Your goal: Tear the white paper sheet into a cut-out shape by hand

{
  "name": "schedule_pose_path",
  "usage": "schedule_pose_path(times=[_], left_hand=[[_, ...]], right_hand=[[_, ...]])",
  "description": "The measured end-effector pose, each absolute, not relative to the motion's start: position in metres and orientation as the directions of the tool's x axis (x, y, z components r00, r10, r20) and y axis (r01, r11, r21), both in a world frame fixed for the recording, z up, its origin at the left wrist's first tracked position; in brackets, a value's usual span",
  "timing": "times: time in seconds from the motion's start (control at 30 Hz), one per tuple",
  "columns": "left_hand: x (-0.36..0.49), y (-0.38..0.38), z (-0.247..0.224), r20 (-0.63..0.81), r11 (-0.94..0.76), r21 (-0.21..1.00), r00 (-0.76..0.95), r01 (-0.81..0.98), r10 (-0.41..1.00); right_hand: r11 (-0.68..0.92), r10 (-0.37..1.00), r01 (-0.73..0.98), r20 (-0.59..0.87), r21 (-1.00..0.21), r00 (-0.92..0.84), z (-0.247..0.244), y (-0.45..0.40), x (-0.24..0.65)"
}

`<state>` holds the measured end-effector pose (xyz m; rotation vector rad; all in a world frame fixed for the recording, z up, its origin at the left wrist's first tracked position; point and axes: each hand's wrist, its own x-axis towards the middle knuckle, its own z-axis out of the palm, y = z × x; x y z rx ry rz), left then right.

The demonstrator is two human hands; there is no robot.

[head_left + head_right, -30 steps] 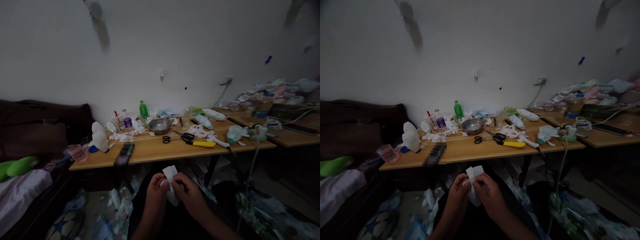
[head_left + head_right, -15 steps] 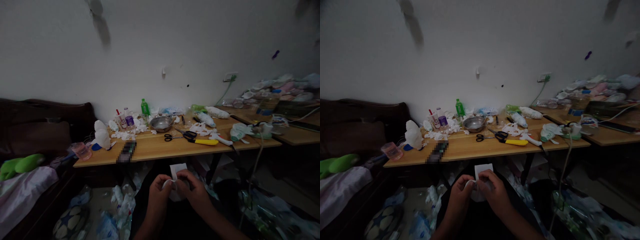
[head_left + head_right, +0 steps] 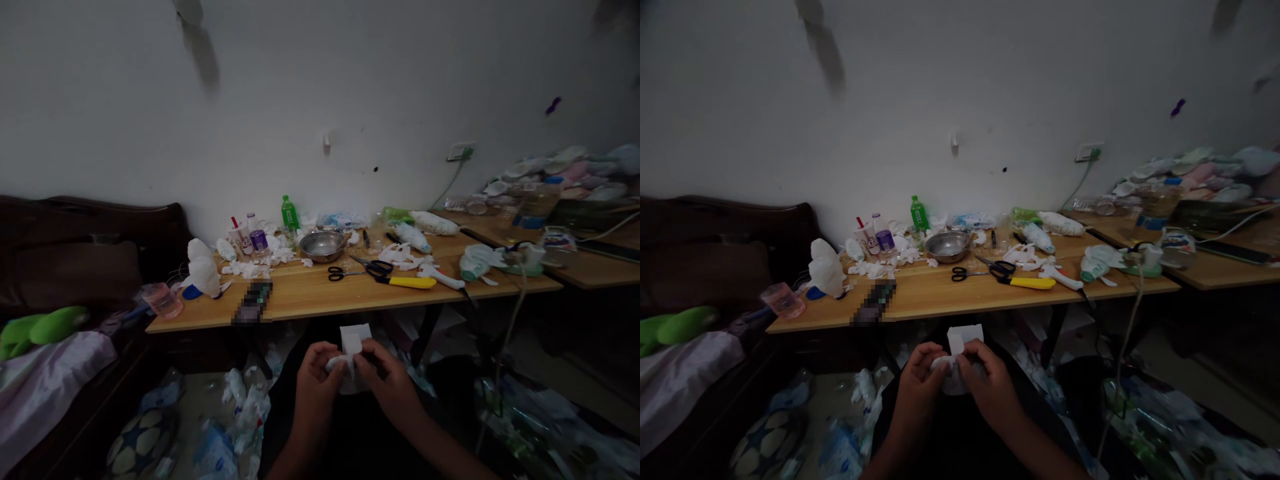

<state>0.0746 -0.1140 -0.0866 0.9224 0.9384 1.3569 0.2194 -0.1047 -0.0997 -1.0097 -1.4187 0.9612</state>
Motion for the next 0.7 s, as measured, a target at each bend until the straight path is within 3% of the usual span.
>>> schedule_pose_path(times=[0.4, 0.57, 0.63, 0.7], left_hand=[[0.078, -0.117, -0.079, 0.107, -0.109, 0.990, -0.024, -0.091, 0.994], [0.076, -0.130, -0.065, 0.189, -0.164, 0.979, -0.244, 0.119, 0.951], [0.079, -0.137, -0.060, 0.075, -0.071, 0.997, -0.176, 0.025, 0.982], [0.084, -0.141, -0.060, -0.134, 0.139, 0.985, 0.054, -0.107, 0.990]], right_hand=[[0.321, 0.947, 0.097, 0.319, -0.942, -0.030, -0.095, -0.106, 0.223], [0.200, 0.976, 0.087, 0.207, -0.976, 0.073, -0.099, -0.098, 0.223], [0.166, 0.979, 0.073, 0.173, -0.983, 0.111, -0.101, -0.095, 0.222], [0.154, 0.978, 0.058, 0.161, -0.986, 0.131, -0.101, -0.094, 0.221]])
